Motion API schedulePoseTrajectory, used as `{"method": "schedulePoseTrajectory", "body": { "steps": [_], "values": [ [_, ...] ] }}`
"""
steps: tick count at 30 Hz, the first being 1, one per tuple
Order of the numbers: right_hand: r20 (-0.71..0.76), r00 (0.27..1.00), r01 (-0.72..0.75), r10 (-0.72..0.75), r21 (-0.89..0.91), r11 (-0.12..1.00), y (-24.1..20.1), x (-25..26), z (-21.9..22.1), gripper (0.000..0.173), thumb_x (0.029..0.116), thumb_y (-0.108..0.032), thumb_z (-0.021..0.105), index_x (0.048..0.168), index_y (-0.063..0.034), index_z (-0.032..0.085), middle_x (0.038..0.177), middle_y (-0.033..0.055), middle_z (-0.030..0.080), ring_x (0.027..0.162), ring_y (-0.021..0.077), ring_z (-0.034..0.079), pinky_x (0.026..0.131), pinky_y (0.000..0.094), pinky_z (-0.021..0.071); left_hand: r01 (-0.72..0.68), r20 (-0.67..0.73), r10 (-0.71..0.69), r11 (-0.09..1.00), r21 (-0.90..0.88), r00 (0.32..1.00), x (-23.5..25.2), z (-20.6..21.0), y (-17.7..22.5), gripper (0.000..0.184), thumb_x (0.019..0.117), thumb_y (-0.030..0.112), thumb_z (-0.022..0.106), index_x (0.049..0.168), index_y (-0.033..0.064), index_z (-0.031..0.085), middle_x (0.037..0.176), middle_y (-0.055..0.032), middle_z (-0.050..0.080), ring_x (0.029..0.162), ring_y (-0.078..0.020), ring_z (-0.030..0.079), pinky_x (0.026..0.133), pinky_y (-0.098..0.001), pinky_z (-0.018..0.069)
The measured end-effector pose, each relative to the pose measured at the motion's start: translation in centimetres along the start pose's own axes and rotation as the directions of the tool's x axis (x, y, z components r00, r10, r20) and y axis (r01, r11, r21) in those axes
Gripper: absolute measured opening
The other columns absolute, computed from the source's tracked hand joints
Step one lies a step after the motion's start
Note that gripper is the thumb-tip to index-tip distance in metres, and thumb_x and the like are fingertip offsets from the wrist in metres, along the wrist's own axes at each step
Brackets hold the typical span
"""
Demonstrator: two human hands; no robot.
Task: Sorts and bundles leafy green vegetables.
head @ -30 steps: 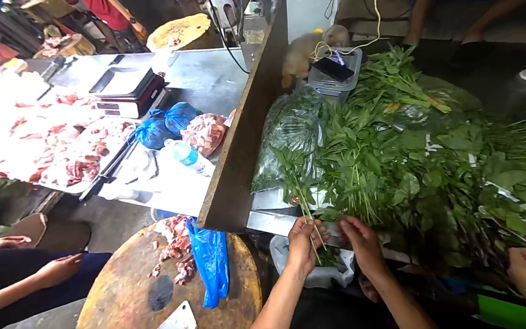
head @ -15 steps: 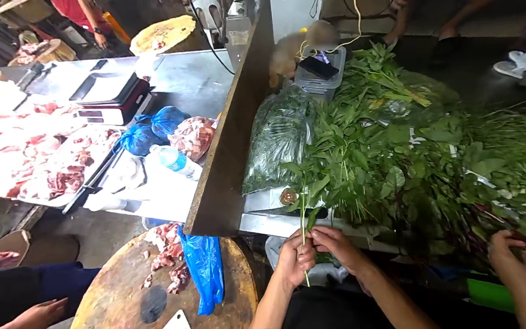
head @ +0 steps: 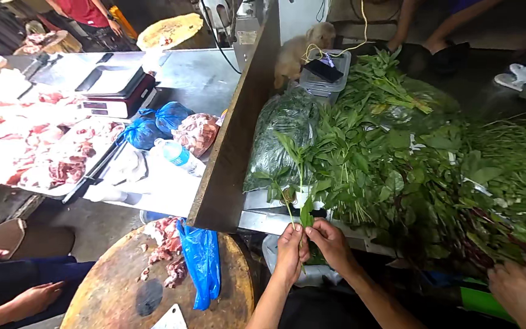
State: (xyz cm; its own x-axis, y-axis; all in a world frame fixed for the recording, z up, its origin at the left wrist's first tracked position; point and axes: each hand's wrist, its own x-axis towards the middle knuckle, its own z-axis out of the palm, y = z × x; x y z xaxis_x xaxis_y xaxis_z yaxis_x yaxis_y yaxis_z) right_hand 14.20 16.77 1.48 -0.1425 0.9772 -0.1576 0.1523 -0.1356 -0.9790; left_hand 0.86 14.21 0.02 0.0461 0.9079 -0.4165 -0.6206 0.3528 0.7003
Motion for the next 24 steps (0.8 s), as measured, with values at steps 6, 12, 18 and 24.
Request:
{"method": "schedulePoseTrajectory", "body": {
  "steps": [6, 12, 18, 24],
  "values": [
    [-0.037, 0.989, 0.146, -0.147, -0.015, 0.989, 1.7, -1.4, 0.3, 0.025, 0.0961, -0.026, 0.063, 0.092, -0.0019, 0.071, 0.117, 0.0118, 0.066, 0.098, 0.0129, 0.068, 0.081, 0.0263, 0.0598, -0.101, -0.08, 0.111, 0.988, 0.116, 0.991, 0.8, 0.4, -0.2, 0.021, 0.1053, 0.006, 0.045, 0.11, -0.0021, 0.064, 0.082, -0.0075, 0.069, 0.068, -0.0107, 0.064, 0.064, -0.0254, 0.0562],
    [-0.002, 0.959, 0.284, -0.284, 0.069, 0.957, 2.4, -2.3, 0.1, 0.023, 0.0996, -0.021, 0.059, 0.096, 0.0, 0.069, 0.108, 0.0102, 0.068, 0.097, 0.0107, 0.066, 0.085, 0.027, 0.0575, -0.182, -0.097, 0.196, 0.973, 0.142, 0.976, 0.9, 0.5, 1.0, 0.021, 0.1056, 0.008, 0.047, 0.105, -0.0002, 0.066, 0.088, -0.0061, 0.068, 0.073, -0.0101, 0.064, 0.067, -0.024, 0.0555],
    [-0.059, 0.99, 0.142, -0.131, 0.28, 0.949, 1.0, -2.2, 0.1, 0.016, 0.1012, -0.011, 0.052, 0.105, 0.0018, 0.061, 0.092, 0.0065, 0.073, 0.081, 0.0135, 0.072, 0.076, 0.0321, 0.0623, -0.227, -0.06, 0.243, 0.955, 0.193, 0.968, 0.4, 1.2, 2.4, 0.021, 0.1035, 0.004, 0.046, 0.114, -0.0017, 0.063, 0.082, -0.0053, 0.068, 0.072, -0.013, 0.068, 0.069, -0.0291, 0.0602],
    [-0.023, 0.998, -0.045, 0.051, 0.228, 0.973, 0.6, -0.6, -0.3, 0.016, 0.1014, -0.014, 0.054, 0.103, -0.0009, 0.063, 0.087, 0.0042, 0.071, 0.073, 0.0103, 0.069, 0.068, 0.0266, 0.0585, -0.168, -0.094, 0.207, 0.933, 0.318, 0.974, 0.3, 0.5, 1.6, 0.017, 0.1045, 0.002, 0.044, 0.111, -0.0026, 0.059, 0.087, -0.0091, 0.07, 0.077, -0.018, 0.071, 0.074, -0.0341, 0.0616]
  ]
}}
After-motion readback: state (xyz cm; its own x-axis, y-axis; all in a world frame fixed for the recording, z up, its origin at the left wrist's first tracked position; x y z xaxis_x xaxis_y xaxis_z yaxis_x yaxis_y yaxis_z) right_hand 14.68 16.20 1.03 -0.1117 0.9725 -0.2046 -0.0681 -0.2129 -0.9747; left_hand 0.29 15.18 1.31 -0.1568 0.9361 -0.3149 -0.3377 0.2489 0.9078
